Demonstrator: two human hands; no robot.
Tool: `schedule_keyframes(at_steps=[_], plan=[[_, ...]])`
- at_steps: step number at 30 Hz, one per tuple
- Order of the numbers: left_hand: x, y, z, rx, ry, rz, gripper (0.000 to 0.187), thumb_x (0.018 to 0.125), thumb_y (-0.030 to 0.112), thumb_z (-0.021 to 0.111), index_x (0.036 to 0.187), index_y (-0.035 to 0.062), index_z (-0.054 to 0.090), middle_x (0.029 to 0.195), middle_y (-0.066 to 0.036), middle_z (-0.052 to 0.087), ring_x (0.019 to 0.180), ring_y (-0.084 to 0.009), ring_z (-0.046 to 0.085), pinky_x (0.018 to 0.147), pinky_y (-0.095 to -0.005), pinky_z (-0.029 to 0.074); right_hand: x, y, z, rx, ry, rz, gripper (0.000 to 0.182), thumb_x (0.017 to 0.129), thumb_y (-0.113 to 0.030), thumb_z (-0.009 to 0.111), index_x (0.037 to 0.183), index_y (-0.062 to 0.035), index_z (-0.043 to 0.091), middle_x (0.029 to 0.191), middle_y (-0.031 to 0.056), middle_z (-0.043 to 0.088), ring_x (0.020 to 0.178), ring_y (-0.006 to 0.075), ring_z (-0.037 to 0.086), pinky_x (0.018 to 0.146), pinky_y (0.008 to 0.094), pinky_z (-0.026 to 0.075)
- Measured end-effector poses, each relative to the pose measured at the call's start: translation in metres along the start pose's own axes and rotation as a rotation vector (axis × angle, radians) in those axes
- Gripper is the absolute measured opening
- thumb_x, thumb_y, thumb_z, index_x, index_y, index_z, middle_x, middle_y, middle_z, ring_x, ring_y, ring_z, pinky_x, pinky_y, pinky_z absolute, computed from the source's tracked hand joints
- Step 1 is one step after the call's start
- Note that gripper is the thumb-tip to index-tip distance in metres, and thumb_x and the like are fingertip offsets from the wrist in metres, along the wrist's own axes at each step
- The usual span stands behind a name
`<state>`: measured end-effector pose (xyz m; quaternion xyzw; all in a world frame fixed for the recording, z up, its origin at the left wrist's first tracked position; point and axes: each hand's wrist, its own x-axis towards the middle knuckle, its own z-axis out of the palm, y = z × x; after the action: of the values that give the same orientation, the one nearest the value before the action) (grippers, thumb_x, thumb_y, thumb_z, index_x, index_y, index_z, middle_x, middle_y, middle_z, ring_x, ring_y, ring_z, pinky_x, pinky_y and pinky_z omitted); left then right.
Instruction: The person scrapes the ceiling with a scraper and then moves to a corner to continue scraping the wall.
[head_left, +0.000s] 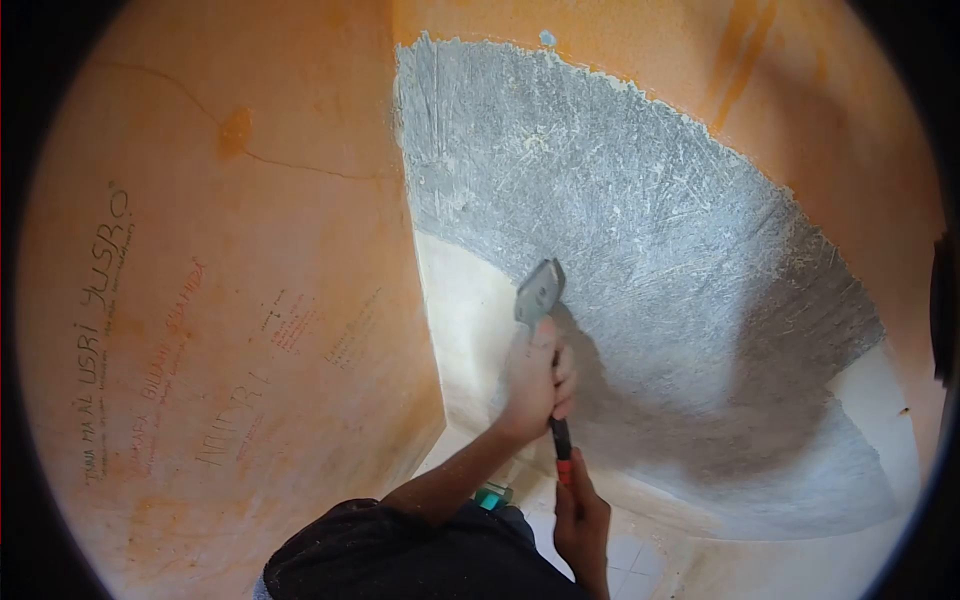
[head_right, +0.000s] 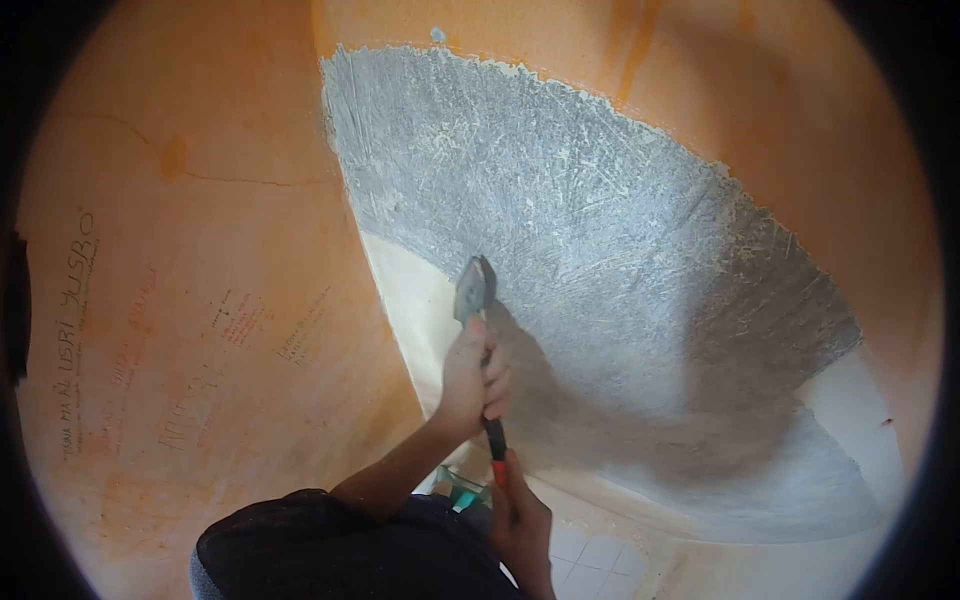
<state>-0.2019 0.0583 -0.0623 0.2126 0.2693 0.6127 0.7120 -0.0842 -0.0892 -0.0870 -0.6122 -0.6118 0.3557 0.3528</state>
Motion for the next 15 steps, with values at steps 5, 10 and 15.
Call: schedule_keyframes(at_steps=[5,10,15], plan=[[0.010,0.004,-0.015,-0.013,-0.052,0.028,0.041,0.098,0.058,0.043,0.088,0.0180,0.040,0.057,0.005,0.029,0.037,-0.0072,0.026,0.031,-0.0241,0.023,0.009,-0.007,0.003,-0.012,-0.046,0.013,0.046,0.094,-0.006,0.056,0.139,-0.0004,0.048,0.103,0.0236,0.069,0.084,0.0212,0.070,0.073,0.0294,0.052],[-0.003,0.001,0.007,-0.007,0.037,-0.068,0.043,0.098,0.057,0.041,0.089,0.0157,0.041,0.055,0.006,0.028,0.036,-0.0053,0.022,0.030,-0.0226,0.021,-0.005,-0.010,-0.008,0.057,-0.032,0.095,0.047,0.094,-0.005,0.056,0.140,-0.0002,0.047,0.106,0.0244,0.068,0.088,0.0244,0.070,0.077,0.0295,0.051],[0.008,0.008,-0.013,0.019,-0.043,0.064,0.040,0.098,0.058,0.042,0.089,0.0181,0.041,0.056,0.005,0.030,0.037,-0.0071,0.025,0.031,-0.0243,0.023,0.008,-0.005,0.004,0.035,-0.061,0.001,0.046,0.094,-0.005,0.055,0.139,0.0001,0.048,0.109,0.0229,0.068,0.091,0.0210,0.069,0.078,0.0288,0.051]])
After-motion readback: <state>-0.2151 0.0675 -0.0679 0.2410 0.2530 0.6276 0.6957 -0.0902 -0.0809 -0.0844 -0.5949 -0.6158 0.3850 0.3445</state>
